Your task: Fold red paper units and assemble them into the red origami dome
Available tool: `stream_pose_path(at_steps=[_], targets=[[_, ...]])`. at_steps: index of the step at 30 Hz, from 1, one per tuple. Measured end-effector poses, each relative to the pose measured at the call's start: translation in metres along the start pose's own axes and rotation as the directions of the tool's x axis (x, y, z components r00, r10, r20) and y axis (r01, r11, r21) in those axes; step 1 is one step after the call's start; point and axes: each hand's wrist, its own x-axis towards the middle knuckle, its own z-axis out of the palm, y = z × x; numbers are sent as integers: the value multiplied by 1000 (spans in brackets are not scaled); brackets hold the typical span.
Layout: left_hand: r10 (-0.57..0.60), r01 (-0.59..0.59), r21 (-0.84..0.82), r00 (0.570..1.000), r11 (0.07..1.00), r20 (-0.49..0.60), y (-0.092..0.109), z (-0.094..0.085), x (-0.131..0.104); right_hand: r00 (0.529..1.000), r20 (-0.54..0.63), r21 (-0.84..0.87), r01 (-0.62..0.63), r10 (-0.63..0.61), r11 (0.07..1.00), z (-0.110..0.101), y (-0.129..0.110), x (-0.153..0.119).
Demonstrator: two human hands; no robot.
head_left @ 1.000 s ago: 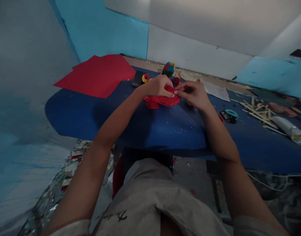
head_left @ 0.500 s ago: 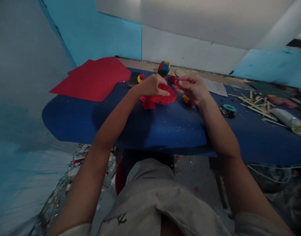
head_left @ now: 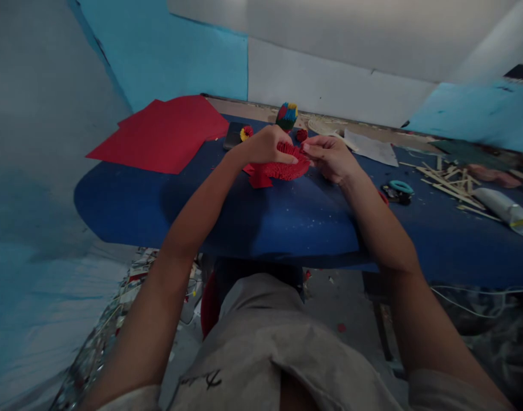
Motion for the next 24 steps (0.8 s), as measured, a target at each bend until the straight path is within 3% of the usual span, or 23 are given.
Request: stream_pose_path(at_steps=[24], targets=[[11, -10, 87, 1000, 996, -3, -3, 3, 2, 998, -48, 2, 50, -49, 999, 9, -1, -1]])
